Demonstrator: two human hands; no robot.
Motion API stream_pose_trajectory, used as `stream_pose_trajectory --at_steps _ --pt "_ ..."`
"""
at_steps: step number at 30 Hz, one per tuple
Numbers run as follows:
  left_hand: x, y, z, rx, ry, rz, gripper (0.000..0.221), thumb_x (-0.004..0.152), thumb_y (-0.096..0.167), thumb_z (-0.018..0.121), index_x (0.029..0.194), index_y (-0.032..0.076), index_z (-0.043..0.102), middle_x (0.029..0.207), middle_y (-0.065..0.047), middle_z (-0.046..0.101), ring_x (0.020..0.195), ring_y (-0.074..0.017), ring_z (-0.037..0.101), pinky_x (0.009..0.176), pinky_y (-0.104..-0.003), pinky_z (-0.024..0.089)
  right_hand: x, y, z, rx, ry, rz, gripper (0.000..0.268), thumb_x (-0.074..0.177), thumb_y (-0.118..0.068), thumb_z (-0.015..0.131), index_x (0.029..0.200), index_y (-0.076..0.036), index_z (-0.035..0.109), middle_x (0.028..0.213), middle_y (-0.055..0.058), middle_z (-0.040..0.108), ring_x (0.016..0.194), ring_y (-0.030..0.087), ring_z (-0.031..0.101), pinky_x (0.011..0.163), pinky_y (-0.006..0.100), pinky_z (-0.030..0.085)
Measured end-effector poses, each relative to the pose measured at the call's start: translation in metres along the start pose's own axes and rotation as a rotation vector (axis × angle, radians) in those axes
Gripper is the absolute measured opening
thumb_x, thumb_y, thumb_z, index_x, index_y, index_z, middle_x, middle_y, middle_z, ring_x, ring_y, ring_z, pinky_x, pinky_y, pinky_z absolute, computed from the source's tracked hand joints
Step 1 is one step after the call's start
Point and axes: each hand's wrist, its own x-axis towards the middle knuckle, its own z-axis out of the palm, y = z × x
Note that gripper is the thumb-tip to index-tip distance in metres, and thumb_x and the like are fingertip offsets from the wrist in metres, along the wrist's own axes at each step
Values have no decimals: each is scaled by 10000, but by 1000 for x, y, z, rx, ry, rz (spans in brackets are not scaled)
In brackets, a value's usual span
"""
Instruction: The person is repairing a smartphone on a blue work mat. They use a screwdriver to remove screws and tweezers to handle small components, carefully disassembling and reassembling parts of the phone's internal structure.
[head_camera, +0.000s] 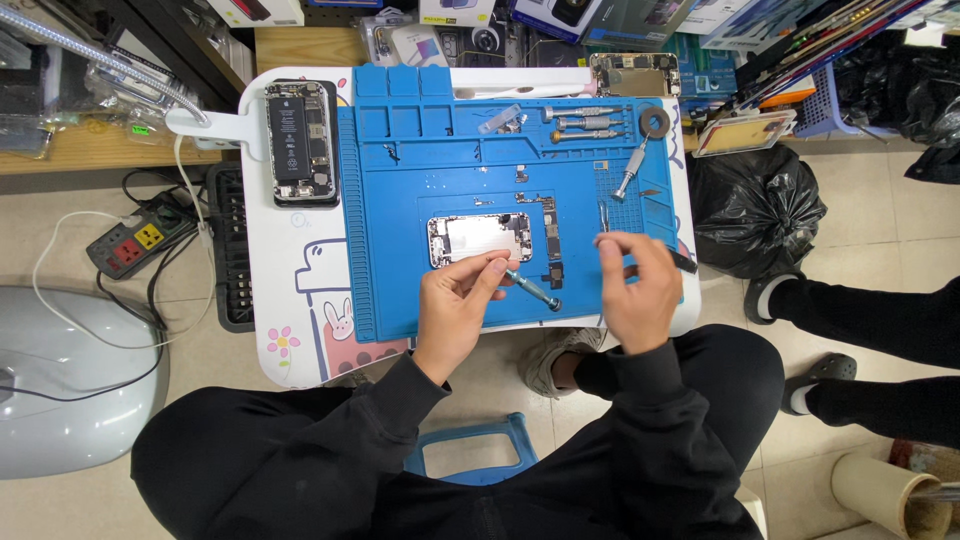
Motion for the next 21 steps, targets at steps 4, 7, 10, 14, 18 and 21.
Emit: stream_pose_trajectory --at_steps 4,7,10,14,18,21 --pt "1 1 1 7 -7 -4 251 970 170 735 1145 -5 774 993 -155 818 875 -167 775 723 -250 653 6 29 -2 -461 -48 72 217 1036 -373 741 1085 -172 806 975 19 747 929 240 688 735 351 562" --pt "0 -3 1 24 -25 -8 234 971 165 734 1135 6 781 982 -145 819 867 -155 772 718 -243 652 8 31 7 -593 -177 249 308 955 -430 805 1100 -159 809 980 11 733 908 210 716 746 355 587" --pt "-2 -3 3 37 -32 -5 227 975 165 731 1134 11 782 978 -144 818 850 -150 766 714 -244 651 11 28 9 -643 -178 282 199 953 -353 804 1034 -171 796 919 -11 709 853 199 719 702 363 590" --pt "-4 -2 3 68 -40 17 206 976 156 727 1117 18 789 953 -138 817 829 -148 762 693 -246 648 9 25 3 -541 -191 323 178 969 -310 766 1022 -141 768 835 23 719 823 261 737 710 425 589" --pt "-2 0 0 115 -50 43 193 972 144 725 1103 20 793 933 -139 814 810 -148 761 678 -244 644 11 9 -6 35 -88 143 156 991 -38 642 1141 -27 599 804 166 736 690 288 697 623 403 525" --pt "-1 1 -1 145 -62 55 194 970 138 725 1108 21 795 929 -140 813 799 -160 768 663 -247 644 3 17 -5 369 -80 155 159 1015 4 552 1054 -38 700 735 105 674 646 173 617 578 290 535"
